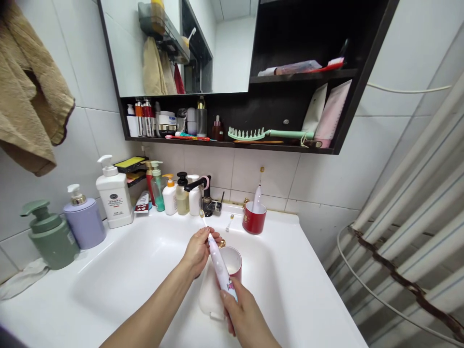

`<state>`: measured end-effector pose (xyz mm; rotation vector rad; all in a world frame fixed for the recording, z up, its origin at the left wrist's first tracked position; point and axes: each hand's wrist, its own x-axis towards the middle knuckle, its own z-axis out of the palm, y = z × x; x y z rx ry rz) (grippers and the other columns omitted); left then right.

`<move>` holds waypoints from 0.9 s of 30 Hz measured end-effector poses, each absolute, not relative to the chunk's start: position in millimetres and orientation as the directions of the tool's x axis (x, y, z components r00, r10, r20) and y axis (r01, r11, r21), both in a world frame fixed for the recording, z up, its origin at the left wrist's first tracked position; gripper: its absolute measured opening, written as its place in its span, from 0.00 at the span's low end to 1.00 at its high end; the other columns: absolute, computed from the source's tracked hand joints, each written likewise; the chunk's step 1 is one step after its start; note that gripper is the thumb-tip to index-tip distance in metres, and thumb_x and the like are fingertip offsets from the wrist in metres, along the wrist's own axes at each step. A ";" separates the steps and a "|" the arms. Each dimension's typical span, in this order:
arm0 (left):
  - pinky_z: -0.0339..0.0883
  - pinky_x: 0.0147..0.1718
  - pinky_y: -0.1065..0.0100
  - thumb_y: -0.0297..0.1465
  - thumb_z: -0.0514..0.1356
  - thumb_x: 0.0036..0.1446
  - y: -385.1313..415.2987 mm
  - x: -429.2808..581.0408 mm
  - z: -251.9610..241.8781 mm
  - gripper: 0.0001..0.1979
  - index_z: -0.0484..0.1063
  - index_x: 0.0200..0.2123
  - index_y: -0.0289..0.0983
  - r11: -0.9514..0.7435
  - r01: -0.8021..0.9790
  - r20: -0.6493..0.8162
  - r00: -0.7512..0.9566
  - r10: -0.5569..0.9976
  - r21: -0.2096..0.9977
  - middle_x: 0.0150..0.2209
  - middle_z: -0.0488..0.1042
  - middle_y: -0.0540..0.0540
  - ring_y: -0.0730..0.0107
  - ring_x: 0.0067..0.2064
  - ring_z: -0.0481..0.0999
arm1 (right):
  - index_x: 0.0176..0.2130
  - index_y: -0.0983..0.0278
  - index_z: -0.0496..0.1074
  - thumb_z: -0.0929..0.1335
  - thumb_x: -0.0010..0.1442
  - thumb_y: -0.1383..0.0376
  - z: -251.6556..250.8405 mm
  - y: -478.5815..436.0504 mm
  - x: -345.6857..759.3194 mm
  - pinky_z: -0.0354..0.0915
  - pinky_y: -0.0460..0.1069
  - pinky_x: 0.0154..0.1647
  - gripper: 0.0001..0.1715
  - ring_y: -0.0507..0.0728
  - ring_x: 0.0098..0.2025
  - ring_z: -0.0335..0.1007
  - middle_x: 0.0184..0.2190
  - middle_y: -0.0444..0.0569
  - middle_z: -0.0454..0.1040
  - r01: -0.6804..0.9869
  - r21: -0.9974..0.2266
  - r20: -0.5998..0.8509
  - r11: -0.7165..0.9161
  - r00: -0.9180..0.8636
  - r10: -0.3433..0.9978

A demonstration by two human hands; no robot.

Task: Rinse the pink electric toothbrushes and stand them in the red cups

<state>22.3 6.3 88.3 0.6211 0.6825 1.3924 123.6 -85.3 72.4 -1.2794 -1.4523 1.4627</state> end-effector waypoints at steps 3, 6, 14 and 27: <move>0.59 0.24 0.72 0.30 0.52 0.43 7.2 24.2 88.4 0.05 0.59 0.21 0.33 0.096 -0.650 -0.098 0.034 0.995 0.754 0.16 0.65 0.51 0.77 0.19 0.66 | 0.27 0.62 0.53 0.57 0.44 0.50 68.3 -82.5 123.1 0.48 0.41 0.10 0.19 0.44 0.10 0.48 0.14 0.36 0.55 0.038 -0.963 -0.264 -0.266 -0.302 0.916; 0.59 0.23 0.73 0.29 0.52 0.42 7.5 26.3 89.5 0.05 0.59 0.21 0.33 0.101 -0.653 -0.115 0.022 0.993 0.751 0.16 0.65 0.51 0.78 0.19 0.66 | 0.27 0.62 0.52 0.57 0.44 0.49 64.9 -82.4 122.2 0.48 0.41 0.09 0.19 0.43 0.09 0.47 0.14 0.36 0.55 0.006 -0.963 -0.261 -0.271 -0.283 0.923; 0.59 0.23 0.72 0.28 0.50 0.44 9.8 27.9 89.7 0.04 0.58 0.21 0.34 0.106 -0.691 -0.143 0.004 0.990 0.715 0.15 0.64 0.52 0.78 0.18 0.65 | 0.27 0.63 0.52 0.57 0.44 0.49 64.7 -81.3 120.7 0.47 0.40 0.08 0.19 0.43 0.09 0.47 0.13 0.35 0.54 0.122 -0.968 -0.245 -0.220 -0.252 0.936; 0.58 0.20 0.73 0.28 0.50 0.44 10.0 24.2 91.9 0.04 0.58 0.20 0.34 0.093 -0.685 -0.180 -0.056 0.982 0.722 0.14 0.61 0.54 0.79 0.16 0.64 | 0.30 0.62 0.53 0.57 0.43 0.48 68.7 -85.3 115.9 0.48 0.41 0.08 0.21 0.44 0.10 0.48 0.14 0.36 0.55 0.049 -0.943 -0.328 -0.329 -0.291 0.898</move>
